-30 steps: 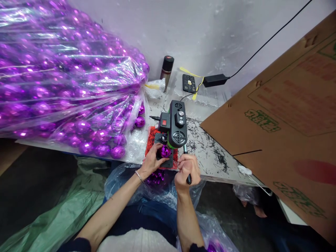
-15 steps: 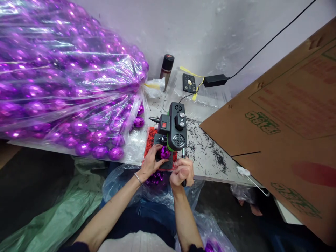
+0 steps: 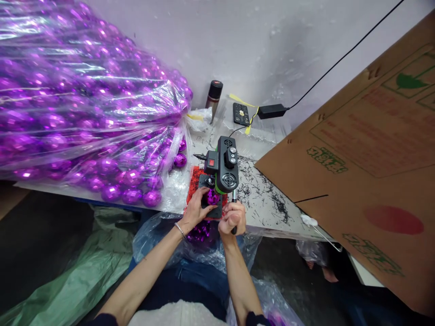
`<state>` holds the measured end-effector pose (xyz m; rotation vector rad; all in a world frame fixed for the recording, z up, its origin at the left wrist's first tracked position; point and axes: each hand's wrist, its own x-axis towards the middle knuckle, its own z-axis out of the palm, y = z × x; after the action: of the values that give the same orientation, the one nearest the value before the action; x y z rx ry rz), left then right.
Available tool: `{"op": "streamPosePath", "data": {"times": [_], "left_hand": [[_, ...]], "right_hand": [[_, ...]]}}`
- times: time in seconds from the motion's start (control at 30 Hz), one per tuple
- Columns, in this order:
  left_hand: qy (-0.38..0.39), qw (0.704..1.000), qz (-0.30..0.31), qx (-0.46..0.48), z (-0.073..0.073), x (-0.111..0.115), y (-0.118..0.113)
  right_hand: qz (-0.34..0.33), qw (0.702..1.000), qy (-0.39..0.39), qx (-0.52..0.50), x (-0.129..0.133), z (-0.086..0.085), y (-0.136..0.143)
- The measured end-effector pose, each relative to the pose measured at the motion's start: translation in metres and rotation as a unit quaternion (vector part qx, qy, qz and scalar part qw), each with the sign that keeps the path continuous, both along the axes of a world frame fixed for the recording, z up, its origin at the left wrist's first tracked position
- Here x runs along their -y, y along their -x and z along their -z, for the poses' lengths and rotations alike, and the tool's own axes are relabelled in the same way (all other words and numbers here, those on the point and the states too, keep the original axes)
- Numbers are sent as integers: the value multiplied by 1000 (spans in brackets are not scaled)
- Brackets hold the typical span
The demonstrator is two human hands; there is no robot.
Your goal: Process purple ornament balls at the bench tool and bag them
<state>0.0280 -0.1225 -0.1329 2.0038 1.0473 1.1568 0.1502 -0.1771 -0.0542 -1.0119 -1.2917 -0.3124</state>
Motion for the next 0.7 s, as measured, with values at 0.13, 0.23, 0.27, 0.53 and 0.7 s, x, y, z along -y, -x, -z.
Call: {"op": "streamPosePath", "data": {"times": [0.13, 0.23, 0.27, 0.53, 0.7], "left_hand": [[8, 1000, -11, -4, -1, -4, -4], [-9, 1000, 1, -3, -1, -3, -4], [-18, 1000, 11, -4, 0, 1, -2], [-72, 997, -2, -8, -16, 13, 42], [22, 967, -194, -165, -77, -87, 50]], "right_hand": [[5, 999, 10, 32, 2, -7, -3], [13, 999, 40, -13, 6, -30, -3], [8, 998, 54, -24, 8, -40, -3], [-16, 997, 70, -23, 14, -57, -1], [-9, 998, 63, -21, 12, -41, -2]]}}
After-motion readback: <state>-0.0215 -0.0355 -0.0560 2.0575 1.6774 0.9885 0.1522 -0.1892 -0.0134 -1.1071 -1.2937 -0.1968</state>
